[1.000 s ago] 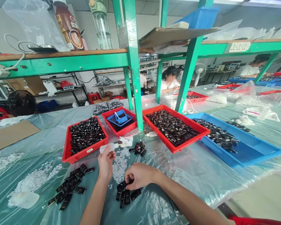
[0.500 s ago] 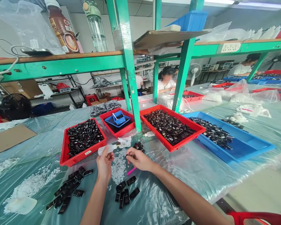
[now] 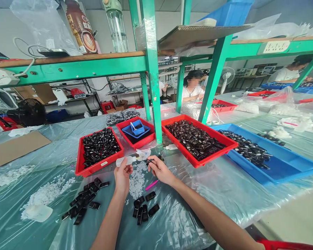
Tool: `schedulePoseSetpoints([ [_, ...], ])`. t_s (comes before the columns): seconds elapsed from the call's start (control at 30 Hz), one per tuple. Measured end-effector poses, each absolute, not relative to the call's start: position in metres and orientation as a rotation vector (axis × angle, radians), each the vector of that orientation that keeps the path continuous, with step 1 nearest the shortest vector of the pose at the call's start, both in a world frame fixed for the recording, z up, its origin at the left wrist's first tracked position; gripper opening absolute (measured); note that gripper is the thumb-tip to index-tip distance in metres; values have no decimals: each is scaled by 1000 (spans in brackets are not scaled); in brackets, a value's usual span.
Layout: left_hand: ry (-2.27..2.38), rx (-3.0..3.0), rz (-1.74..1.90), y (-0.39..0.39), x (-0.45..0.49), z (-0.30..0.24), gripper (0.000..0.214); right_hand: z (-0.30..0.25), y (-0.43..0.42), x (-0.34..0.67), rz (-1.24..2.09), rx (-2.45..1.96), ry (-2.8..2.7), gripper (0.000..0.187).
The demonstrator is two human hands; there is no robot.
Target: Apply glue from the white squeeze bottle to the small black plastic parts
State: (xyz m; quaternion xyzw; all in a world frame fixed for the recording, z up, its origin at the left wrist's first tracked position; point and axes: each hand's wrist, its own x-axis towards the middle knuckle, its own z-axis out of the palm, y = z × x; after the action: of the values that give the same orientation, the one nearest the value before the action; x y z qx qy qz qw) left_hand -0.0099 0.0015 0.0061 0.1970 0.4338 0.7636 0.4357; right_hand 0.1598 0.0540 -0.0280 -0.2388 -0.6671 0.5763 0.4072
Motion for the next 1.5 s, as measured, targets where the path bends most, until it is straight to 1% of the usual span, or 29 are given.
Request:
schedulePoseSetpoints([
  [0.17, 1093, 496, 1892, 1, -10, 8, 39, -28, 56, 158, 1419, -678, -1649, 35],
  [0.4, 1087, 521, 1890, 0, -11, 6, 38, -25, 56, 160, 1374, -750, -1638, 40],
  [0.73, 1124, 494, 1870, 0, -12, 8, 38, -19, 50, 159, 1255, -903, -1602, 33],
  [1.0, 1131, 481, 1847, -1, -16, 3, 33, -16, 47, 160, 1153, -963, -1573, 44],
  [1.2, 1111, 486, 1853, 2, -17, 1, 31, -16, 47, 160, 1165, -951, -1576, 47],
  [1.37, 1131, 483, 1856, 0, -15, 3, 31, -17, 48, 160, 1176, -928, -1570, 45],
  [1.5, 1147, 506, 1851, -1, -13, 5, 33, -15, 47, 159, 1258, -783, -1518, 42],
])
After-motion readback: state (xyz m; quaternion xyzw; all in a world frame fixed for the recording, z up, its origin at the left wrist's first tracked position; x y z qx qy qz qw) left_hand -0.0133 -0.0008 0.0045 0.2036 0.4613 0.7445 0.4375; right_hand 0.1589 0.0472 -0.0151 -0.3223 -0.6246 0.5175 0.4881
